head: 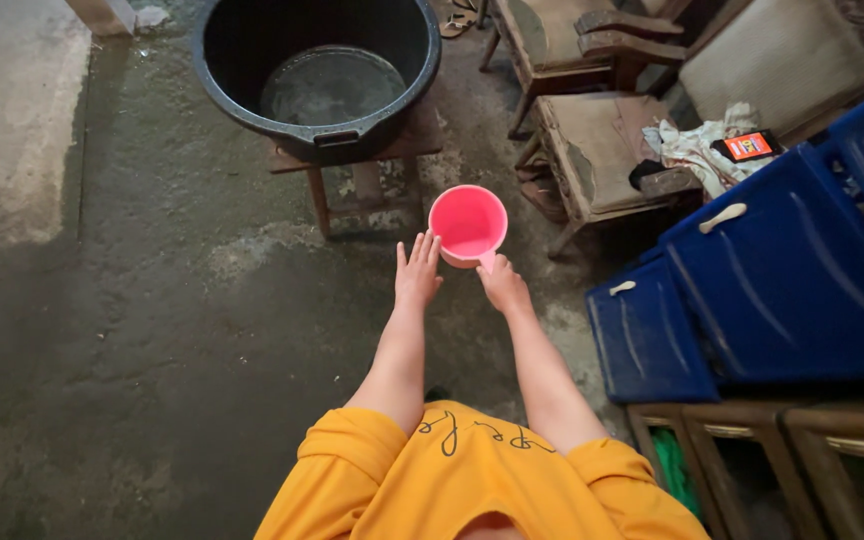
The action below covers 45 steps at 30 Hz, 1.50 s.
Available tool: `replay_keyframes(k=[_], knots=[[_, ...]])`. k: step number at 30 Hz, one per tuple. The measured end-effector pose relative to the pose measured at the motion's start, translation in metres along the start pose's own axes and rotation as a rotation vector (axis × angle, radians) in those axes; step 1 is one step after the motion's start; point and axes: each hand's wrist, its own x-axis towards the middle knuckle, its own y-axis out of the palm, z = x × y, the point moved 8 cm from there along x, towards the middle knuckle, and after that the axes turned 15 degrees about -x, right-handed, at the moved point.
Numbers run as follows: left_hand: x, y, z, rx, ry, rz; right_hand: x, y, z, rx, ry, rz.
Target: The recorder walks toward a bucket on the ground and picks it up with both hands.
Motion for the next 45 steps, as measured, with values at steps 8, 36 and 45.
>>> replay_keyframes(k=[8, 36, 45], knots=[[0.015, 0.002, -0.025, 0.001, 0.076, -0.024, 0.0, -0.005, -0.024, 0.04, 0.081, 0.008], [0.156, -0.017, 0.002, 0.048, 0.138, 0.076, 0.127, -0.019, -0.008, 0.127, 0.156, -0.059], [0.197, -0.027, 0.015, 0.02, 0.192, 0.049, 0.163, -0.027, 0.003, 0.128, 0.178, -0.086]])
